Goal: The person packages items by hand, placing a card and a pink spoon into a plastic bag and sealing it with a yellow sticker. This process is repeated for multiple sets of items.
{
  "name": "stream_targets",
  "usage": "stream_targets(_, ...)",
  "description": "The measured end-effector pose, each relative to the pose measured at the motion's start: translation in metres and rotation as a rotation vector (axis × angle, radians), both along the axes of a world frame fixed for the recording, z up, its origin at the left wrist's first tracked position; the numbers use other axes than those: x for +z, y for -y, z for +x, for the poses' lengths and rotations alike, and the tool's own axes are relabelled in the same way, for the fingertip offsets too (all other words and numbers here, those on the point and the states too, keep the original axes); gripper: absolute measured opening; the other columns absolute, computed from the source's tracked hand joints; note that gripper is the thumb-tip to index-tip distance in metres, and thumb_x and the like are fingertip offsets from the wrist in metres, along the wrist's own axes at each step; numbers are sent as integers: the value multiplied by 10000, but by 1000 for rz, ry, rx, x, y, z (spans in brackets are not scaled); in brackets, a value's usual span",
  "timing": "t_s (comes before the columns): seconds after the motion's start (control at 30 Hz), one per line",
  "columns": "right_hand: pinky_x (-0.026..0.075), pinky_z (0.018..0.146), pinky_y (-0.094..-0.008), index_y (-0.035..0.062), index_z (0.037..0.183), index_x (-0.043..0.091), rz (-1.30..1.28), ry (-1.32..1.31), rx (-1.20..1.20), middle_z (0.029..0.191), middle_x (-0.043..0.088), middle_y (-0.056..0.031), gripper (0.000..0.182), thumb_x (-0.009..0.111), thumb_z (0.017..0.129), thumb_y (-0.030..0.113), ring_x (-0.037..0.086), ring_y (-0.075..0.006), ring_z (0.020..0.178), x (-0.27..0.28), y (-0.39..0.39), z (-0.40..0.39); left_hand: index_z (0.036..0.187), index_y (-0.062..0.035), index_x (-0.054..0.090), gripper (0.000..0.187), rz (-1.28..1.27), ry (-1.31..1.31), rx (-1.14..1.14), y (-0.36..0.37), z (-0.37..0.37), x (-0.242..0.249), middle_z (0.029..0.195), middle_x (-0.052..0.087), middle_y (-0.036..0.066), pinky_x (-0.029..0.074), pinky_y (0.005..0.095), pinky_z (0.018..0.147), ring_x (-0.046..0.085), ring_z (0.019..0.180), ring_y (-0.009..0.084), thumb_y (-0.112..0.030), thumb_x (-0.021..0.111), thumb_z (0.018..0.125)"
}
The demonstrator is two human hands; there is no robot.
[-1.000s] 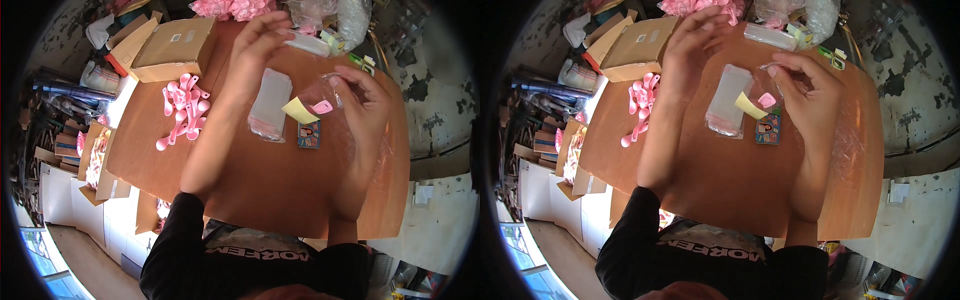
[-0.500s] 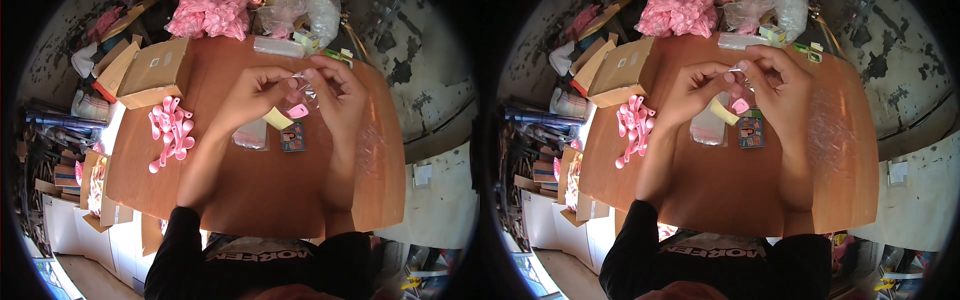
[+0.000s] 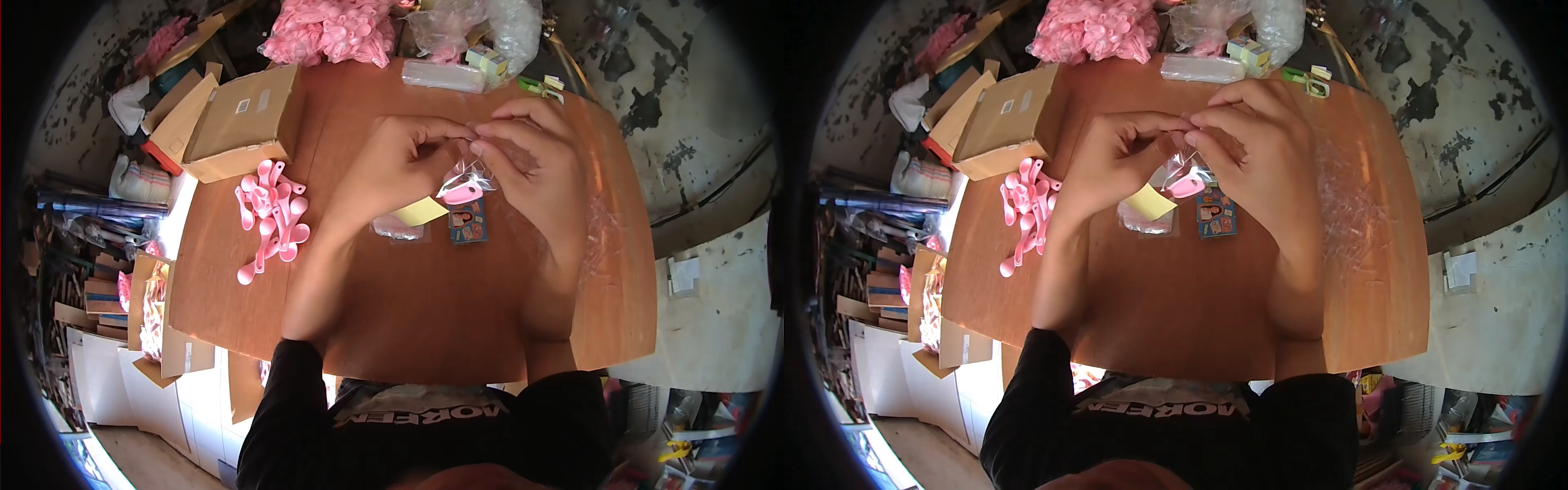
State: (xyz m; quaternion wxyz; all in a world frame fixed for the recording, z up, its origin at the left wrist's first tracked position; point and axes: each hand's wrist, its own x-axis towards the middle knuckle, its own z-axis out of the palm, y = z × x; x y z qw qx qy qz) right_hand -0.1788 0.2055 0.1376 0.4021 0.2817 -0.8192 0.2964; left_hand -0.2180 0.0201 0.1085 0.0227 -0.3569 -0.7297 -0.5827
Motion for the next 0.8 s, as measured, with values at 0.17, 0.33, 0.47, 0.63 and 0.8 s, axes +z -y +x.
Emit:
stream_targets(0.17, 480, 693, -360, 50, 776, 695, 110, 9, -54, 826, 608, -26, 102, 738, 689, 83, 580, -235, 789, -1, 3, 5, 1078, 63, 650, 220, -136, -64, -4, 3, 9, 10, 868, 706, 95, 513, 237, 669, 628, 769, 91, 11, 585, 874)
stream_targets(0.33, 475, 651, -381, 53, 701, 654, 172, 78, -153, 760, 574, -30, 73, 708, 651, 57, 580, -239, 735, -8, 8, 6, 1076, 34, 654, 259, -256, -113, -62, 4, 12, 15, 853, 698, 131, 516, 265, 666, 651, 730, 140, 37, 608, 821)
stream_targets(0.47, 475, 622, -350, 56, 702, 647, 183, 94, -127, 761, 588, -31, 105, 680, 613, 11, 573, -235, 692, -4, 5, 4, 1078, 10, 657, 279, -312, -224, -114, 10, 7, 12, 901, 688, 159, 513, 279, 658, 659, 713, 191, 59, 611, 808)
stream_targets(0.63, 482, 650, -280, -19, 722, 621, -398, 265, 465, 812, 627, -96, 119, 613, 615, -71, 601, -148, 753, -2, -4, 4, 1091, 35, 656, 239, 35, -87, -374, 29, 9, 19, 965, 701, 137, 532, 278, 747, 675, 823, 189, 46, 599, 859)
stream_targets(0.8, 498, 667, -311, -34, 806, 603, -712, 305, 810, 910, 605, -112, 78, 583, 769, 32, 577, -174, 738, 2, -49, -1, 1175, 69, 594, 281, 358, 96, -259, 33, 17, 22, 884, 696, 116, 516, 257, 778, 657, 851, 138, -8, 573, 906)
